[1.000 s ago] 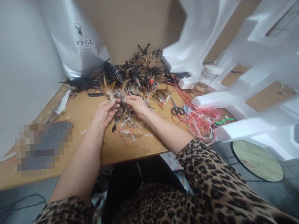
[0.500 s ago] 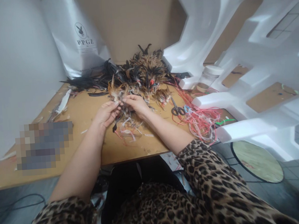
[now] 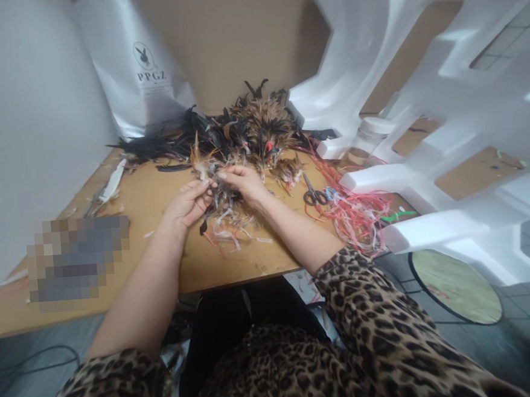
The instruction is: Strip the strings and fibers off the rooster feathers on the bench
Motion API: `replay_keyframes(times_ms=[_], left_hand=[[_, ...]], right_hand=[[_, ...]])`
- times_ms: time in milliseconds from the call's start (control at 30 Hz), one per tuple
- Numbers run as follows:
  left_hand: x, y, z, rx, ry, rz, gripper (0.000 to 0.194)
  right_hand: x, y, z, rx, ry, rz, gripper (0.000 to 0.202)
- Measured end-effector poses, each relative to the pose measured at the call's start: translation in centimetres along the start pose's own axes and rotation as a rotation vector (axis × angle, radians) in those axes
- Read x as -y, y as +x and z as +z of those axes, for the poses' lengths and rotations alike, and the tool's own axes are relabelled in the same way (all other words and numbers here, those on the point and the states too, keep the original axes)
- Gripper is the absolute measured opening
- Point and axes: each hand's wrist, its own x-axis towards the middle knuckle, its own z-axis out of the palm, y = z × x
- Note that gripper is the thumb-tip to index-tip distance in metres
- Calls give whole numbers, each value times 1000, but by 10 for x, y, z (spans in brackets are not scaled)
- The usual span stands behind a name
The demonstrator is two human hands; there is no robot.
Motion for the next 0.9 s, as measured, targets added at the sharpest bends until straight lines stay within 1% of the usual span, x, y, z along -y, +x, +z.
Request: replay_keyframes(times_ms=[133,200,267,400,467,600,733,833,900], left_hand=[[1,0,2,-109,104,53,10],[2,1,2,-140,143,72,13],[3,2,1,-126,155,74,14],[6,2,0,-54,179,60,13],[7,1,1,-34,203,52,12],[7,-2,6,-27,249,39,13],[6,-2,6,-17,245,44,13],[3,-1,4,-17,154,63,11],[0,0,2,-26,69,78,8]], right_hand=[[4,1,-5,-39,-61,-39,32],[7,1,-7,-48,-106,-57,33],[8,2,-9,-45,-154,-85,33],[5,1,-8,-12,-226,-167,30],[3,0,-6,4,-264,-177,28],[1,-3,-2,32,-308,-172,26],[3,-3,-1,44,-225,-151,27],[6,-2,-4,45,-167,-83,30],[8,-1,-7,90,-154,0,32]])
